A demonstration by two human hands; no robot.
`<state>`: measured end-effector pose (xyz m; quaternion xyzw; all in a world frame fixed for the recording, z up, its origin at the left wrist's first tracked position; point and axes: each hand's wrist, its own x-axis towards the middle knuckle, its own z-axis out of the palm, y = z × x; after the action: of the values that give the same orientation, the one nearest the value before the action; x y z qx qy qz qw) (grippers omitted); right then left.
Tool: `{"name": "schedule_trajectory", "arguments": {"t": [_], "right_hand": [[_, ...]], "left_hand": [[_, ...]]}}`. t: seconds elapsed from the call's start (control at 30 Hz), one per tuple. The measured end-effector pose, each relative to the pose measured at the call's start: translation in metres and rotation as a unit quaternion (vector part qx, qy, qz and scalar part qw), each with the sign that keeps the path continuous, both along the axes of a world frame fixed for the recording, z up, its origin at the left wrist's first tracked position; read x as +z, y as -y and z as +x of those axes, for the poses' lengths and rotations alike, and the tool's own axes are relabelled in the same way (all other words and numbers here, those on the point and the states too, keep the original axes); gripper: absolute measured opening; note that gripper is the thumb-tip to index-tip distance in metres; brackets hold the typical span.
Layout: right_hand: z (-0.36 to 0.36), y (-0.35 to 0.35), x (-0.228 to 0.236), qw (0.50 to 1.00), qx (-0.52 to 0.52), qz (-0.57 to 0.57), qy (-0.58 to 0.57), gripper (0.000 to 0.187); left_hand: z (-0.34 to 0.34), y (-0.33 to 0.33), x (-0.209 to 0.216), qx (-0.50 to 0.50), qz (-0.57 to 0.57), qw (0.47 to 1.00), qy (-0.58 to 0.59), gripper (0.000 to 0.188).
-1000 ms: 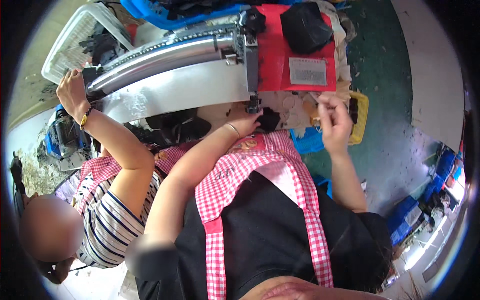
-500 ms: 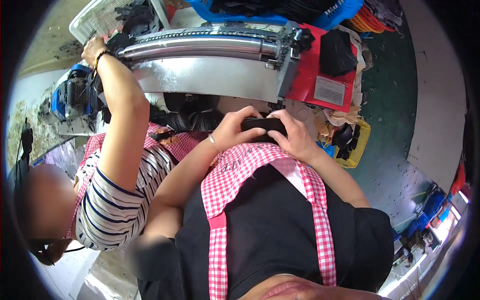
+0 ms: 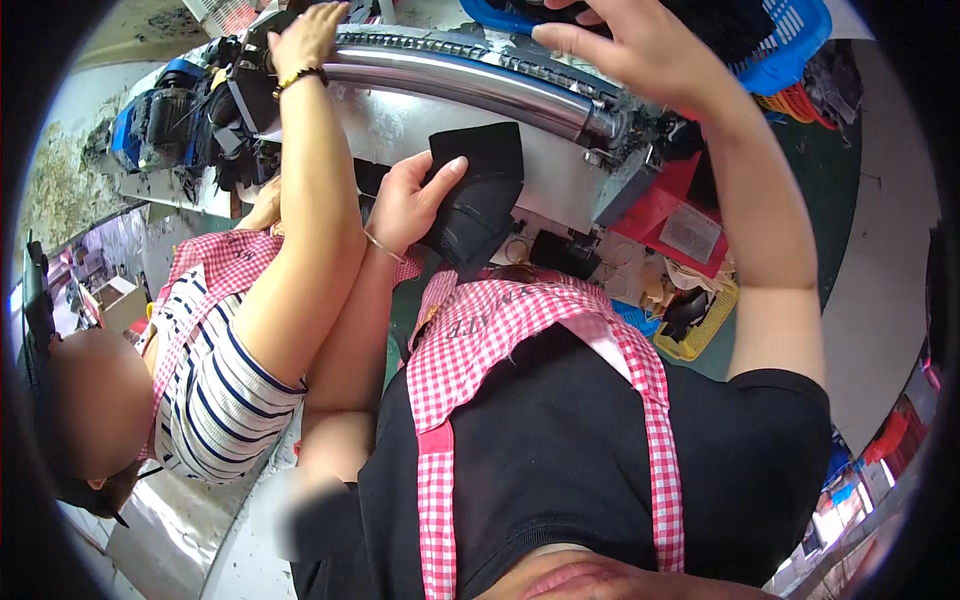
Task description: The person feeds black rubber pieces into a roller machine to flatten and smooth them. They handle the pieces one by one, retrieving them from a blue basket and placing the processed items back into the basket. The person also briefly uses a metal bowl to collect debris from the machine.
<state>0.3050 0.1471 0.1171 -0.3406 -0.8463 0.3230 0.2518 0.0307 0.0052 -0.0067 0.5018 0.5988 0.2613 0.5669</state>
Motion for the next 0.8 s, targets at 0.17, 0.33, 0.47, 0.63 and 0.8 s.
{"name": "schedule_trajectory", "arguments": {"t": [0.17,0.33,0.47,0.63,0.8], "right_hand": [[0.002,-0.095,-0.106,0.935,0.217,-0.214,0.180,0.044],[-0.022,-0.104,-0.155,0.929,0.249,-0.237,0.135,0.041],[-0.011,-0.123,-0.186,0.972,0.140,-0.143,0.126,0.035],[0.008,-0.128,-0.203,0.902,0.043,-0.430,0.007,0.024],[0.002,-0.117,-0.175,0.807,0.014,-0.590,-0.019,0.025]], "left_hand": [[0.027,-0.032,0.010,-0.036,-0.033,0.976,-0.211,0.044],[0.024,-0.028,-0.005,-0.005,0.000,1.000,-0.018,0.035],[0.023,-0.025,-0.012,0.019,-0.004,1.000,0.000,0.035],[0.036,-0.048,0.008,-0.045,-0.024,0.978,-0.202,0.040],[0.021,-0.035,-0.009,-0.006,0.000,0.998,0.061,0.035]]}}
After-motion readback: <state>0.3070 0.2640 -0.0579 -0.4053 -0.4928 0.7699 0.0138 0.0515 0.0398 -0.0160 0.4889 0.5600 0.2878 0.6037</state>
